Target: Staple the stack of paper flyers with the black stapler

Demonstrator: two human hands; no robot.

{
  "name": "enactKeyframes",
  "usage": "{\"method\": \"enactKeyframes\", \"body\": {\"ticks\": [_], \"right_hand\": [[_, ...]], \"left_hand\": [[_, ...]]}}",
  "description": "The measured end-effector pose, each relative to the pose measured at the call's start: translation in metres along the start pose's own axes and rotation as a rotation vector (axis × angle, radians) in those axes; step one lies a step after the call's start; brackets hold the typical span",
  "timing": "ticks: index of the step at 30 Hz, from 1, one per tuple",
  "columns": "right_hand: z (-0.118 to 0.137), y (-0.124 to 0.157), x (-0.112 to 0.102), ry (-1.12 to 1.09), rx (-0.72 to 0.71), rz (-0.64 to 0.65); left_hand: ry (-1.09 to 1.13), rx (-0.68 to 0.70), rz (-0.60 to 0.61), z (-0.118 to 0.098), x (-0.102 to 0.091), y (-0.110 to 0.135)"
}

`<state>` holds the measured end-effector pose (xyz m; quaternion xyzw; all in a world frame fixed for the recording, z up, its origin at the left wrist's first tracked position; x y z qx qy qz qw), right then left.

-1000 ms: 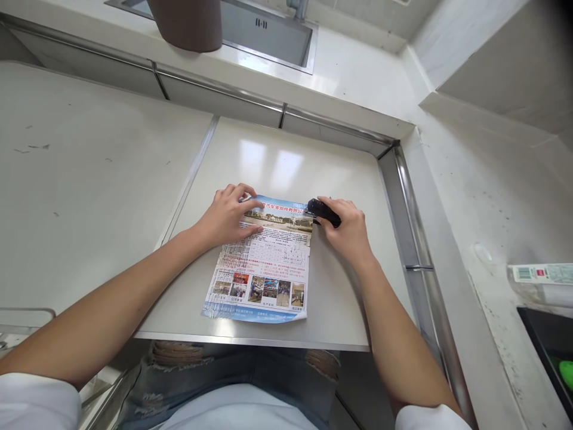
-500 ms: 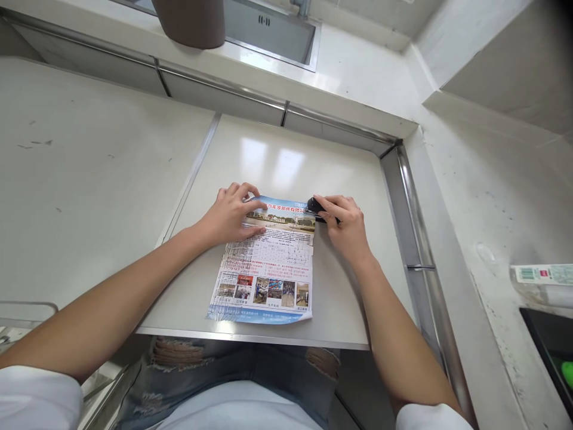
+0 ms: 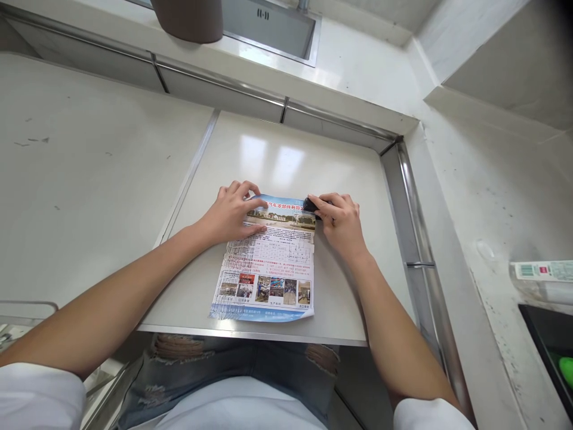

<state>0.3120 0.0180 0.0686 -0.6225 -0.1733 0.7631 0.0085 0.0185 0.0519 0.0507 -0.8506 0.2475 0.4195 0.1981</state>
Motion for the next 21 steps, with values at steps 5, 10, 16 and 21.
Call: {"method": "enactKeyframes", "body": {"ticks": [5, 10, 16, 21], "right_hand": [[0.001, 0.0, 0.002, 0.01, 0.018, -0.006], [0.008, 0.001, 0.006, 0.098, 0.021, -0.008], [0.027, 0.002, 0.011, 0.245, -0.035, 0.015], [0.031, 0.002, 0.01, 0.296, -0.04, 0.042]], "left_hand": [[0.008, -0.003, -0.003, 0.0, 0.0, 0.0], [0.018, -0.008, 0.005, -0.001, 0.001, 0.0], [-0.004, -0.003, -0.004, 0.0, 0.001, 0.0], [-0.027, 0.009, -0.004, 0.001, 0.0, 0.0]]}}
Point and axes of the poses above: each hand's wrist, its own y-axis away from the middle knuckle, its own x-axis out of the palm, z = x × y, the point moved 3 cm from there along -y, towards the middle knuckle, and after that the axes turned 11 degrees about y, right-handed, at the moved point
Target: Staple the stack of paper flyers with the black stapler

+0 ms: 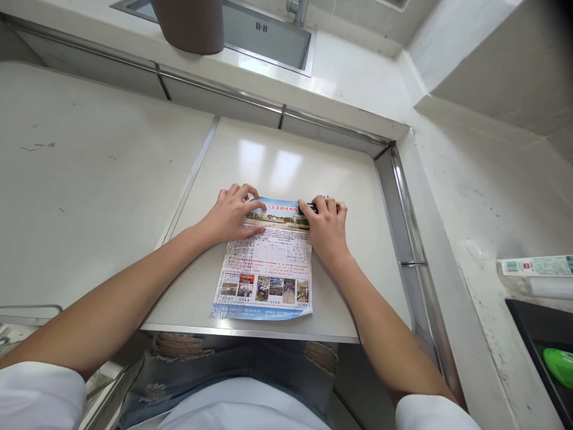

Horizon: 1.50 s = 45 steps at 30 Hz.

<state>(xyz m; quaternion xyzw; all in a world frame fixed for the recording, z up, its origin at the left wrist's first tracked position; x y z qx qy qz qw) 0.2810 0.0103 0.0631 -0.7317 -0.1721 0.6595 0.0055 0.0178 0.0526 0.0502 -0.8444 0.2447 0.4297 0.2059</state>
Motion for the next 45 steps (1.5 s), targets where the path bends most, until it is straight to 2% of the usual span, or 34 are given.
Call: {"method": "enactKeyframes", "body": {"ticks": [3, 6, 9, 12, 14, 16, 20, 23, 27, 33, 38, 42, 43, 44, 45], "right_hand": [[-0.014, 0.001, 0.0, -0.075, 0.041, -0.009], [-0.039, 0.005, 0.002, -0.15, 0.174, -0.025], [-0.062, 0.01, 0.002, -0.145, 0.307, -0.064], [-0.073, 0.01, -0.006, -0.116, 0.39, -0.138], [-0.067, 0.008, -0.016, -0.14, 0.375, -0.213], [-0.051, 0.006, -0.025, -0.23, 0.322, -0.254], [-0.004, 0.007, -0.028, -0.499, 0.203, -0.108], [0.025, 0.012, -0.023, -0.595, 0.098, -0.008], [0.033, 0.013, -0.016, -0.568, 0.05, 0.024], [-0.001, 0.006, -0.012, -0.627, 0.05, 0.107], [-0.044, 0.007, -0.013, -0.628, 0.08, 0.267], [-0.072, 0.009, -0.016, -0.725, 0.047, 0.438], [-0.079, 0.008, -0.016, -0.763, 0.061, 0.421], [-0.088, 0.006, -0.016, -0.799, 0.113, 0.337], [-0.099, 0.005, -0.015, -0.818, 0.208, 0.192]], "left_hand": [[0.001, 0.005, 0.005, 0.001, -0.001, 0.0], [0.005, 0.009, 0.002, 0.003, -0.002, 0.001], [-0.008, 0.014, -0.005, 0.004, -0.002, 0.001], [-0.014, 0.024, 0.001, 0.003, -0.001, 0.001], [0.0, 0.019, -0.003, 0.003, 0.0, 0.0], [0.03, -0.007, -0.028, 0.003, 0.0, -0.002], [0.122, -0.104, -0.15, 0.011, -0.006, -0.004], [0.165, -0.176, -0.255, 0.019, -0.012, -0.003], [0.181, -0.211, -0.295, 0.023, -0.013, -0.003], [0.18, -0.228, -0.286, 0.022, -0.013, -0.002], [0.174, -0.224, -0.299, 0.027, -0.012, -0.003], [0.138, -0.234, -0.284, 0.028, -0.011, -0.003], [0.12, -0.241, -0.287, 0.028, -0.01, -0.003], [0.097, -0.253, -0.296, 0.028, -0.011, -0.002], [0.072, -0.27, -0.309, 0.029, -0.011, -0.001]]}}
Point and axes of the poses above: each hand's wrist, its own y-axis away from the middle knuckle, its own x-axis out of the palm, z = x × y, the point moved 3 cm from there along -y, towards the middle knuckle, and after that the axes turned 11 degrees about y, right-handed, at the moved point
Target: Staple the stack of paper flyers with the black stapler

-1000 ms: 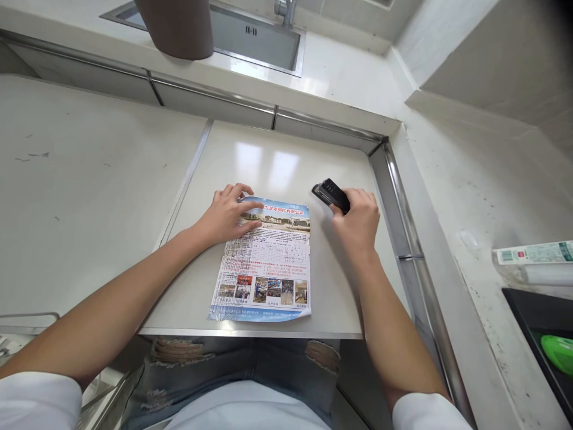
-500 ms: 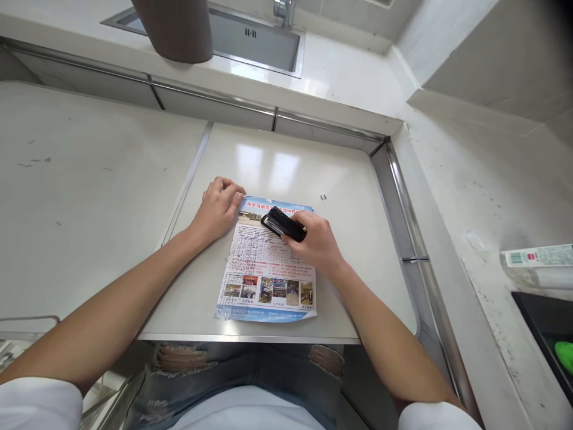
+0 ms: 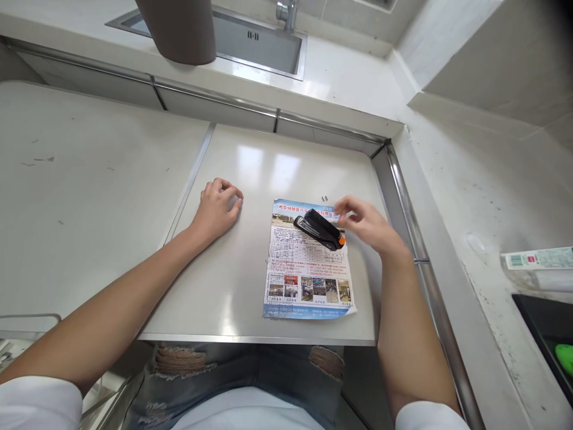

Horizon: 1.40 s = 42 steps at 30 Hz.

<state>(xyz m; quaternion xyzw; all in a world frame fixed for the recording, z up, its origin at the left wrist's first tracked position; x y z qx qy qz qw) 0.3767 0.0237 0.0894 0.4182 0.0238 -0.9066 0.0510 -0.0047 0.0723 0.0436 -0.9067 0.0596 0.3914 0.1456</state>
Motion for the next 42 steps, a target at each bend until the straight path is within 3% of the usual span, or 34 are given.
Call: {"method": "enactKeyframes", "body": {"ticks": [3, 5, 9, 15, 21, 25, 28, 35, 42], "right_hand": [[-0.032, -0.003, -0.017, -0.008, 0.16, -0.581], [-0.055, -0.006, -0.017, 0.044, 0.274, -0.699], [-0.077, -0.012, -0.007, 0.184, 0.408, -0.597], [-0.061, -0.016, 0.0, 0.336, 0.374, -0.475], [-0.058, -0.016, 0.002, 0.37, 0.375, -0.456], [-0.05, -0.017, 0.004, 0.367, 0.225, -0.565], [-0.043, -0.019, 0.009, 0.373, 0.071, -0.566], [-0.046, -0.02, 0.013, 0.38, 0.036, -0.615], [-0.037, -0.022, 0.02, 0.317, -0.113, -0.522]], "left_hand": [[-0.055, -0.07, -0.039, 0.005, -0.001, 0.0], [-0.074, -0.129, -0.021, 0.009, 0.0, 0.0], [-0.111, -0.177, 0.036, 0.012, 0.003, -0.001], [-0.112, -0.17, 0.031, 0.011, 0.002, -0.001], [-0.124, -0.173, 0.036, 0.012, 0.003, -0.002], [-0.112, -0.172, 0.027, 0.012, 0.003, -0.002], [-0.104, -0.166, 0.019, 0.012, 0.003, -0.002], [-0.102, -0.172, 0.026, 0.013, 0.003, -0.001], [-0.111, -0.171, 0.03, 0.011, 0.002, -0.002]]}}
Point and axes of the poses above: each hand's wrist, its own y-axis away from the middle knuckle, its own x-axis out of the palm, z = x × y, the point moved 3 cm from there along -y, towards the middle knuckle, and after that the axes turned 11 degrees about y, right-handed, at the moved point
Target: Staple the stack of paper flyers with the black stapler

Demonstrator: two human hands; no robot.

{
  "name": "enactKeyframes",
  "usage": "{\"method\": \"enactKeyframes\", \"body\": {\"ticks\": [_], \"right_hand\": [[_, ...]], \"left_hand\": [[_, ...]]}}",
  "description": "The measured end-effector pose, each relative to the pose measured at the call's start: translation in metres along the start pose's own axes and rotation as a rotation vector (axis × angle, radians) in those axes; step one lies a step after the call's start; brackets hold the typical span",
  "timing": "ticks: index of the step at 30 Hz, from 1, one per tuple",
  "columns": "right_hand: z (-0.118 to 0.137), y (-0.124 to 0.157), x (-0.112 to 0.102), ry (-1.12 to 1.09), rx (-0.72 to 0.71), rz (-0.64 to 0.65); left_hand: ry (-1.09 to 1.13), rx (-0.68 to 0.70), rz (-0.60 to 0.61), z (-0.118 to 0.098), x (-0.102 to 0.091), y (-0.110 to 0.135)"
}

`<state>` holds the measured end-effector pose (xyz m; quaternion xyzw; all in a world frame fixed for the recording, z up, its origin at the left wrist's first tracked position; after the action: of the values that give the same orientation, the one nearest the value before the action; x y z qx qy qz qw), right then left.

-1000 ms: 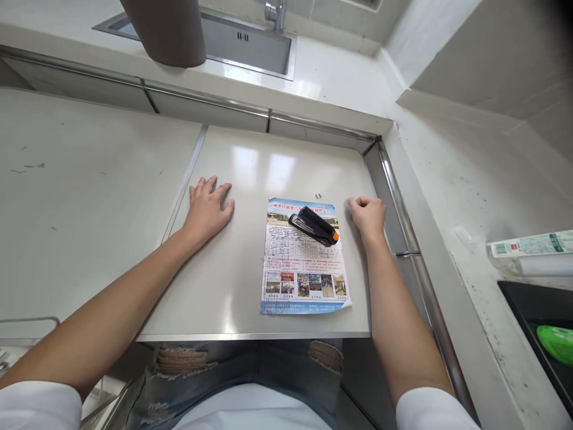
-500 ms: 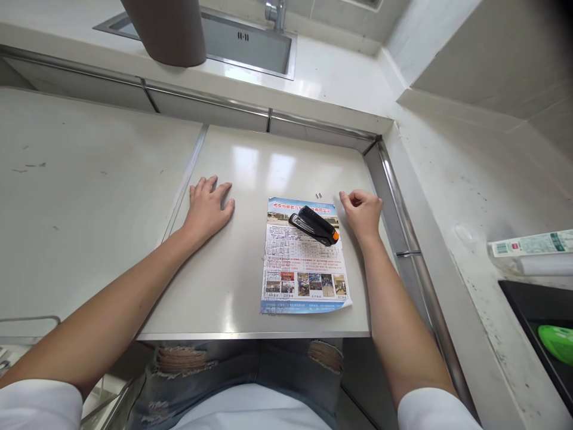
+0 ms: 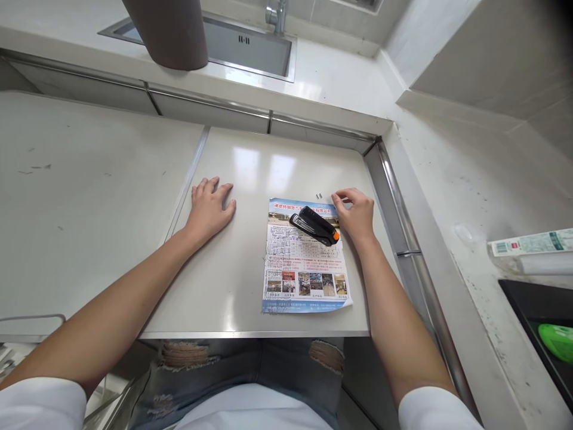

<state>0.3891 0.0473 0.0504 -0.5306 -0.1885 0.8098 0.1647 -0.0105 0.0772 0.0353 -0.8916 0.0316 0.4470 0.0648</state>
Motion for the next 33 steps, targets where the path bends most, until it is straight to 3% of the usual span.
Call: {"method": "enactKeyframes", "body": {"ticks": [6, 13, 20, 23, 26, 29, 33], "right_hand": [[0.002, -0.002, 0.008, 0.072, -0.066, 0.14], [0.018, 0.007, 0.028, -0.054, -0.253, 0.436], [0.022, 0.009, 0.049, -0.007, -0.258, 0.464], [0.032, 0.01, 0.05, 0.037, -0.273, 0.479], [0.049, 0.01, 0.056, 0.05, -0.304, 0.507], [0.074, 0.007, 0.074, 0.011, -0.383, 0.539], [0.116, -0.003, 0.107, -0.038, -0.485, 0.542]], "left_hand": [[0.007, 0.006, -0.002, 0.0, 0.0, 0.0], [0.023, 0.018, -0.013, 0.004, 0.0, -0.002], [0.062, 0.028, -0.058, 0.005, -0.004, -0.004], [0.32, 0.037, -0.106, 0.014, -0.011, -0.015], [0.851, 0.032, -0.151, 0.028, -0.02, -0.03], [1.287, -0.013, -0.247, 0.038, -0.028, -0.04], [1.564, -0.047, -0.353, 0.042, -0.037, -0.043]]}}
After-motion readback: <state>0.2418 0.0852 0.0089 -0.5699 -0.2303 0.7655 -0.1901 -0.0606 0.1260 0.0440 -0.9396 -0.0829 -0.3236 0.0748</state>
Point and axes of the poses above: each hand's wrist, its own y-axis away from the middle knuckle, its own x-axis out of the palm, z = x × y, the point moved 3 cm from there along -y, towards the middle knuckle, and after that the axes turned 11 degrees about y, right-handed, at the moved point
